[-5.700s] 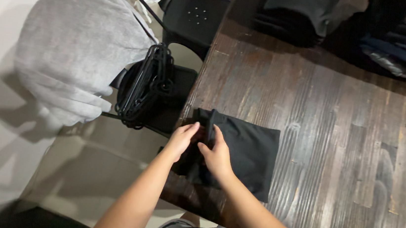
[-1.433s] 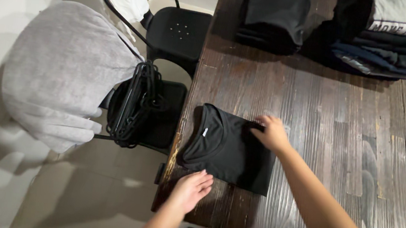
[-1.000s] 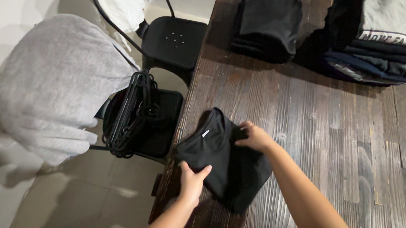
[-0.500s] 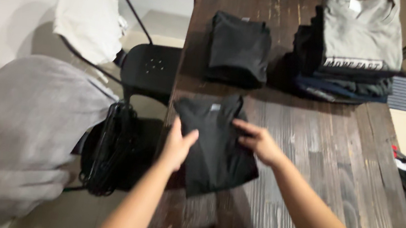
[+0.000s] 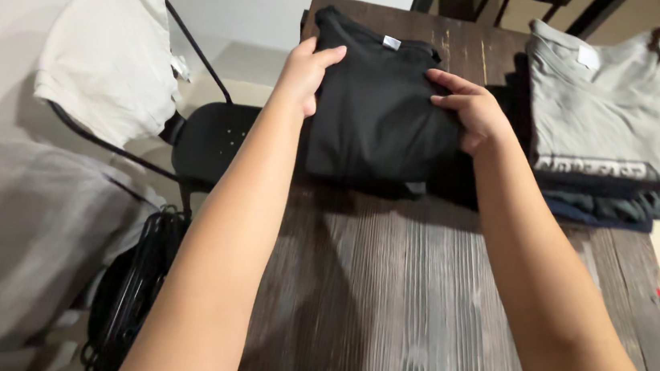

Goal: The person folds several items of clothing on a wooden table, including a grey t-shirt, black shorts, and a red basketball jersey, while occasionally using a plastic hanger to organize the garments.

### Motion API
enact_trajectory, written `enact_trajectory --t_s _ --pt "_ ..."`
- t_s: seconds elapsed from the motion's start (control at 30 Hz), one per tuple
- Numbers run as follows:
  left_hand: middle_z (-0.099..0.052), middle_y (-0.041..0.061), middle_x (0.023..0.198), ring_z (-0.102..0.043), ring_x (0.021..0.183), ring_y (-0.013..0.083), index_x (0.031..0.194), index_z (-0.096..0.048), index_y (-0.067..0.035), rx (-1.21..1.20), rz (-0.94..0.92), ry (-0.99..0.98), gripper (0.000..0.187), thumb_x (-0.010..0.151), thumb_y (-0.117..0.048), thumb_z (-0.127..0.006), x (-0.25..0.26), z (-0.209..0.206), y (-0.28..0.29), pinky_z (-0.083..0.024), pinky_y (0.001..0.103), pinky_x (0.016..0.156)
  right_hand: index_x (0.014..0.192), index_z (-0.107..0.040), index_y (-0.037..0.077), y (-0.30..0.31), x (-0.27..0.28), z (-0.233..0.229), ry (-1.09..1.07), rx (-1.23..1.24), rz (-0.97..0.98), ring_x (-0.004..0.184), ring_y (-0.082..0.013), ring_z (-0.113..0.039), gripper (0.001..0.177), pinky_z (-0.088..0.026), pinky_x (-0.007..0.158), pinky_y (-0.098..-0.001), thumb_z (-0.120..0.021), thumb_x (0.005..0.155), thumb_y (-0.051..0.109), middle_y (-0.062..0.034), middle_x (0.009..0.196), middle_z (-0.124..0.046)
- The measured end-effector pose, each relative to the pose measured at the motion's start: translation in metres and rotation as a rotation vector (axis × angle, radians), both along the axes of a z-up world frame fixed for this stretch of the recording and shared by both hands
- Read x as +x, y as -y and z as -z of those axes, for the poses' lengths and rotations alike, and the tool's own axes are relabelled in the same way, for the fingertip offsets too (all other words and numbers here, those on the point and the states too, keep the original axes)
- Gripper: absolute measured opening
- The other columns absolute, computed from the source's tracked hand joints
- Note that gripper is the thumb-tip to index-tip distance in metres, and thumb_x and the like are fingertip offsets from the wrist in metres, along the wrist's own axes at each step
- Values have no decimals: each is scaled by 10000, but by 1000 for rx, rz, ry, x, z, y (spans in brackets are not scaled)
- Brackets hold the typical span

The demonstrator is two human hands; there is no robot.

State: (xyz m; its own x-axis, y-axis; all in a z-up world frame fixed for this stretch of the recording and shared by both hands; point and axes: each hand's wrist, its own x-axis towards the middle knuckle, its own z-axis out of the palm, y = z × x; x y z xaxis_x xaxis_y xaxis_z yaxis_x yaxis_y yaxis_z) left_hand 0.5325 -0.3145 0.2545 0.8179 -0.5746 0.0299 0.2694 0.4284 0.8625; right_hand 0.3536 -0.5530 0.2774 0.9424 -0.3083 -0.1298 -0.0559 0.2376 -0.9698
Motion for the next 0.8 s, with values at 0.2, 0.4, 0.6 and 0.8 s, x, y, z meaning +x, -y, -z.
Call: enact_trajectory --t_s 0.2,0.4,0.6,0.8 --pt "-685 224 1299 -678 1174 345 1346 -573 35 171 -81 33 559 854 -153 -761 47 39 39 -571 487 982 1340 -676 40 37 42 48 -86 -19 91 1090 -287 -705 486 -599 954 -413 -630 868 -63 -171 1262 -698" --pt "-469 165 1558 -420 1443 329 1508 -443 -92 606 -87 7 740 881 -354 -737 29 107 32 -349 531 1141 1433 -584 90 38 45 130 -266 -366 234 1193 -282 -643 648 -535 1001 -416 -786 817 67 -158 1308 -634" --pt "-632 217 1418 -585 1364 335 1473 -486 -75 567 -108 158 771 827 -363 -792 -10 117 -1 -447 443 1136 1498 -436 63 17 10 143 -145 -249 360 1137 -275 -653 790 -536 973 -396 -831 821 166 -209 1258 -675" --pt "-637 179 1226 -565 1138 355 1235 -674 -98 894 -756 1038 442 861 -285 -818 -100 89 -45 -463 457 974 1416 -494 61 -49 -64 142 -19 -671 521 947 -199 -611 740 -559 811 -358 -854 773 129 -117 1173 -600"
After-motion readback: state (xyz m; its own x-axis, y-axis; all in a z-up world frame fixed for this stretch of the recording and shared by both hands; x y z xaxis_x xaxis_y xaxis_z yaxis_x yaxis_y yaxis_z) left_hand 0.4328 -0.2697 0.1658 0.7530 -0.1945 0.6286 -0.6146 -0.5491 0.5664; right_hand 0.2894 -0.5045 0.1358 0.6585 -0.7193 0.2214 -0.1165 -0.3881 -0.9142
